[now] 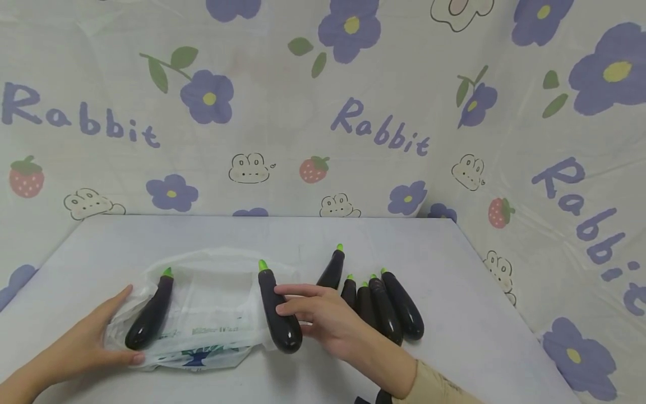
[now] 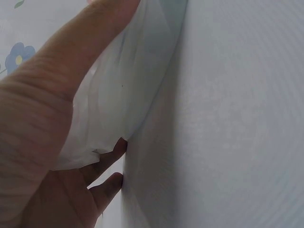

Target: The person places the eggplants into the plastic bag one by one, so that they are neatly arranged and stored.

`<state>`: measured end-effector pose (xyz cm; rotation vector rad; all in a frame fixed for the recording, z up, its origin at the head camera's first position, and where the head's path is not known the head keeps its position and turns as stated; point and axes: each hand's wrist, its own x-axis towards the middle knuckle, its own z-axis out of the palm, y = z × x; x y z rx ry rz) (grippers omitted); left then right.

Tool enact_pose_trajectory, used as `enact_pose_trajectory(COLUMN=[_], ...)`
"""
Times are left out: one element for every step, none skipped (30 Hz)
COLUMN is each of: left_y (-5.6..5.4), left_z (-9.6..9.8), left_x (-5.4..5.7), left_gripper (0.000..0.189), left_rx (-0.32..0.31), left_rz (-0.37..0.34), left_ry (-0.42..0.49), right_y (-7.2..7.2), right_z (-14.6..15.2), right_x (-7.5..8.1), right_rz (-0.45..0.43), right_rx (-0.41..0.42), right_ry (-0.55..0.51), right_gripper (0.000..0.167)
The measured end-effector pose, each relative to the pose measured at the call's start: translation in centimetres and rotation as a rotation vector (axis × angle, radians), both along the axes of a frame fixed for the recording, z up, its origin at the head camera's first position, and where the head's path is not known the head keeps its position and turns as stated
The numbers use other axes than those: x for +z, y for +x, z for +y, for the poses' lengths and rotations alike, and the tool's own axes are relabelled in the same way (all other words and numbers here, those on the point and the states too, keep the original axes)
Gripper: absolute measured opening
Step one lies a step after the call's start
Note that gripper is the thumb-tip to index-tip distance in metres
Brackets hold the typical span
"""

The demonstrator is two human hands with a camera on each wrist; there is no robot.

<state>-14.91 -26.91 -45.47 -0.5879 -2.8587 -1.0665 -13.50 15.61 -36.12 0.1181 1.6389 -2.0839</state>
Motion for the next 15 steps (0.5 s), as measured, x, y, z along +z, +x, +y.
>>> enact_pose_trajectory(left_y=[0.0,0.0,0.0,0.1,0.1,0.1,0.1,0.1,0.2,0.1,0.1,0.2,0.1,0.1,0.1], left_z=[0.0,0.0,0.0,0.0,0.0,0.0,0.0,-0.1,0.0,0.0,0.0,0.0,0.0,0.0,0.0], left_x=[0.0,0.0,0.0,0.0,0.0,-0.1,-0.1,-0.1,-0.1,-0.1,-0.1,-0.1,-0.1,-0.1,-0.1], left_gripper=[0.135,0.135,0.135,0.135,0.134,0.134,0.134,0.134,0.133,0.133,0.133,0.132,0.132,0.132,0.132], left_rx=[0.001,0.000,0.003,0.003,0.003,0.002,0.004,0.004,0.002,0.001,-0.001,0.001,-0.001,0.000,0.001], left_rz=[0.003,0.005,0.003,0.006,0.010,0.014,0.016,0.019,0.023,0.026,0.029,0.031,0.030,0.032,0.031], left_ry=[-0.001,0.000,0.000,0.001,0.002,0.004,0.003,0.004,0.007,0.007,0.007,0.004,0.004,0.002,-0.001], right_y=[0.0,-0.1,-0.1,-0.1,-0.1,-0.1,-0.1,-0.2,-0.2,-0.2,-0.3,-0.3,-0.4,-0.5,-0.6], right_z=[-0.2,-0.4,-0.6,-0.8,-1.0,-1.2,-1.5,-1.7,-1.9,-2.2,-2.4,-2.7,-2.9,-3.2,-3.5], right_x=[0.0,0.0,0.0,0.0,0.0,0.0,0.1,0.1,0.0,0.0,0.0,-0.1,-0.2,-0.3,-0.4], right_rz=[-0.001,-0.001,-0.003,-0.008,-0.011,-0.016,-0.021,-0.024,-0.028,-0.032,-0.035,-0.039,-0.042,-0.045,-0.045], right_rx=[0.006,0.012,0.019,0.023,0.028,0.032,0.034,0.036,0.037,0.039,0.042,0.045,0.047,0.051,0.053], right_ry=[-0.004,-0.007,-0.009,-0.012,-0.013,-0.014,-0.015,-0.016,-0.016,-0.018,-0.020,-0.022,-0.025,-0.026,-0.025], right_gripper=[0.046,0.045,0.045,0.044,0.043,0.043,0.042,0.042,0.042,0.042,0.041,0.041,0.041,0.041,0.041])
